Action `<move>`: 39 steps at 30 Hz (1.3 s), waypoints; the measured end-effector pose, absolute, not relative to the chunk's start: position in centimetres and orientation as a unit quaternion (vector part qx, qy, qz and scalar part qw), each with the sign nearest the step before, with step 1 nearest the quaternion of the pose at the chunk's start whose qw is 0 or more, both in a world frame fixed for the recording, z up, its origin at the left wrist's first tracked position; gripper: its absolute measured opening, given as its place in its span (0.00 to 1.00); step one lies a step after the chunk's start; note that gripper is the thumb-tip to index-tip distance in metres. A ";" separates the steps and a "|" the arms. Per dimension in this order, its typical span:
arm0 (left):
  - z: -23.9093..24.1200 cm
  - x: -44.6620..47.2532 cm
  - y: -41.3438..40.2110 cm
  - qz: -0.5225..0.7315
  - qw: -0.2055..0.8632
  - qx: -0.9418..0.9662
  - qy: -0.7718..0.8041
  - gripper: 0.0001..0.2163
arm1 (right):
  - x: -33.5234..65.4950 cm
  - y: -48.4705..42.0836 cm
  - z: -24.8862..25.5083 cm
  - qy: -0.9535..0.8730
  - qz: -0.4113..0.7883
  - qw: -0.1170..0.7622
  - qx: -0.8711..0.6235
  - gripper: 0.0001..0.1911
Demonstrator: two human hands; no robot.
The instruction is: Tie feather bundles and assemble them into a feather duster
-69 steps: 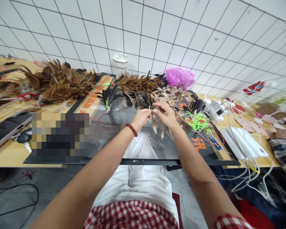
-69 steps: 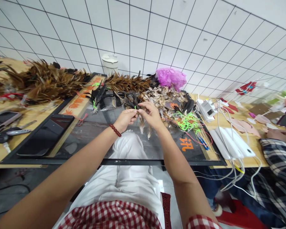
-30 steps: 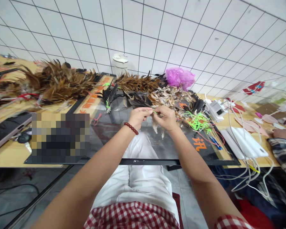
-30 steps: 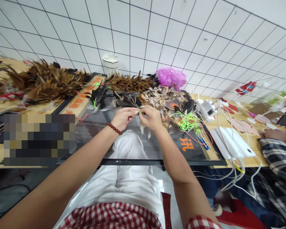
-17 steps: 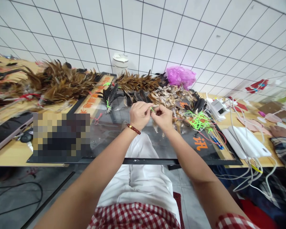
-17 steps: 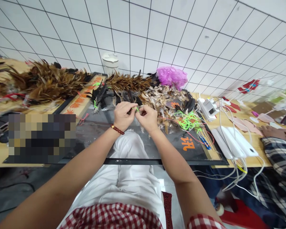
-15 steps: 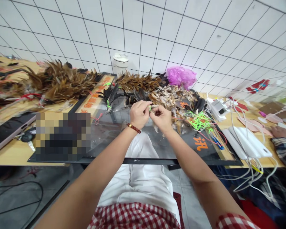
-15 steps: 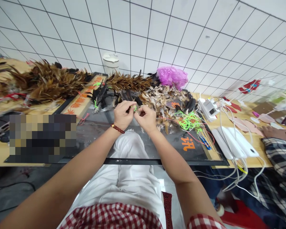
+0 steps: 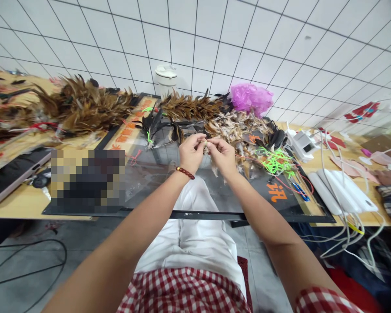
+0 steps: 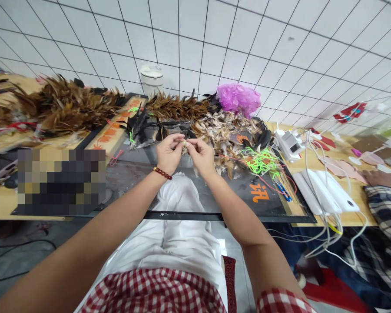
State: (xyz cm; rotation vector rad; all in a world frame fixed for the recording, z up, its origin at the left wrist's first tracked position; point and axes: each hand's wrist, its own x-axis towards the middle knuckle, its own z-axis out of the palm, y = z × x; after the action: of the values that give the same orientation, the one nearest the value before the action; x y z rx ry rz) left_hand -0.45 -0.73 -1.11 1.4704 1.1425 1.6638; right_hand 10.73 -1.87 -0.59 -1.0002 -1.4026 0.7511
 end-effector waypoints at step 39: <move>-1.2 -0.3 -0.7 0.549 0.390 0.609 0.420 0.09 | 13.8 -0.5 -0.9 -0.708 0.071 0.375 -0.594 0.06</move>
State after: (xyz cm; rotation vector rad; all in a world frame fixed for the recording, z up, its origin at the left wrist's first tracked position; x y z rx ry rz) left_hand -0.31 -0.69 -1.18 1.5473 1.0671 1.3941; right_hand 13.77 -0.48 -0.93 -1.5210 -1.8108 0.1820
